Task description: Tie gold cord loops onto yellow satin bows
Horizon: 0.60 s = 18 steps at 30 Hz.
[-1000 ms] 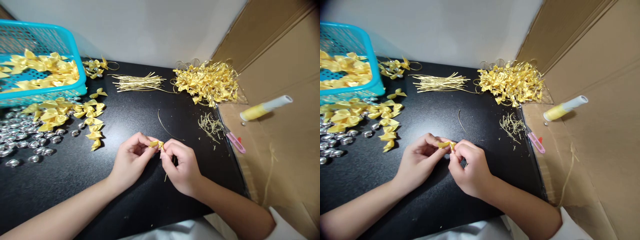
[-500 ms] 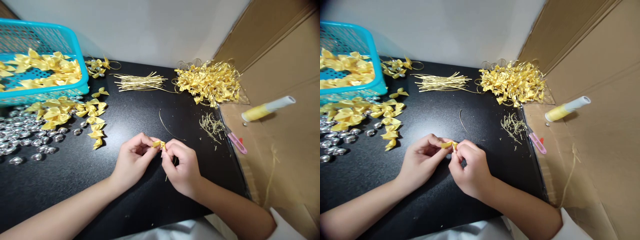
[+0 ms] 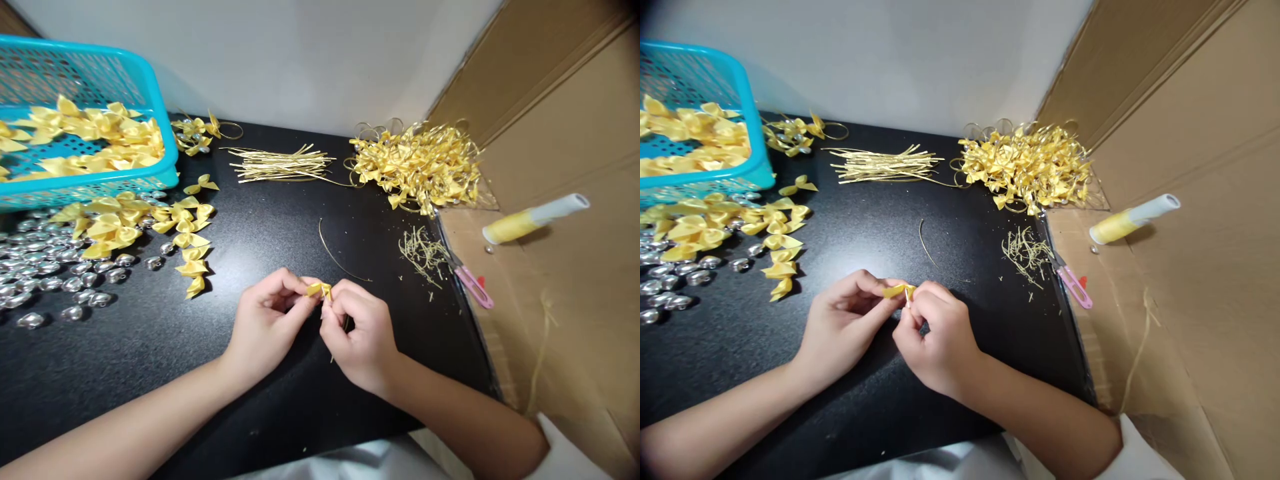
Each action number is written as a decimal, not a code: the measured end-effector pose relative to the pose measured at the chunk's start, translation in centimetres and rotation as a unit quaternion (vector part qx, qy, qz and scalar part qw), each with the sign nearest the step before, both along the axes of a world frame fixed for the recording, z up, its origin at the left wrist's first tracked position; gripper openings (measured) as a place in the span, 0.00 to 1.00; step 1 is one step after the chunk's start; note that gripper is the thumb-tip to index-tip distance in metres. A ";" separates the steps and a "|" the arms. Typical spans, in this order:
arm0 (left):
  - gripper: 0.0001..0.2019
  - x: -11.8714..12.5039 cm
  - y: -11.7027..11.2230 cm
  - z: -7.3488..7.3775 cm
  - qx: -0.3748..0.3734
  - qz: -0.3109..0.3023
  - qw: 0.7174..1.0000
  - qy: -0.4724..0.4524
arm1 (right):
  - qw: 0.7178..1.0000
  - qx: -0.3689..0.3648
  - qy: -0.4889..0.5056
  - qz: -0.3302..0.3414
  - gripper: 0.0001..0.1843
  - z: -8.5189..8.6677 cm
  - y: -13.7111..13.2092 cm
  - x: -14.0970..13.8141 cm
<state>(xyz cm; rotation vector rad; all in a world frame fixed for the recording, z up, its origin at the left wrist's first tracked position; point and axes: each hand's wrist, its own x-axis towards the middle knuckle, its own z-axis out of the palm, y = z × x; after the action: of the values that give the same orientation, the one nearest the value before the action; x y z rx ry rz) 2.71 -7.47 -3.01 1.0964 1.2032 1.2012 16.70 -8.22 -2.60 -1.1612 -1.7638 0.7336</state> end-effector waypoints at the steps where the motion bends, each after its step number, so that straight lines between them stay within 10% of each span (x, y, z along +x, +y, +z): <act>1: 0.07 0.0 0.0 0.0 0.001 0.001 1.000 -0.002 | 1.000 -0.004 0.004 0.000 0.18 0.0 0.0 0.0; 18: 0.07 -0.2 -0.4 -0.3 0.046 -0.012 0.998 0.032 | 0.999 -0.030 0.026 0.003 0.18 -0.3 0.0 -0.1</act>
<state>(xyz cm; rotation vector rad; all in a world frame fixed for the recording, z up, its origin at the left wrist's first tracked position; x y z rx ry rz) 2.53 -7.82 -3.32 1.2220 1.1899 1.2219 16.58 -8.20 -2.87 -1.1673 -1.7139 0.8190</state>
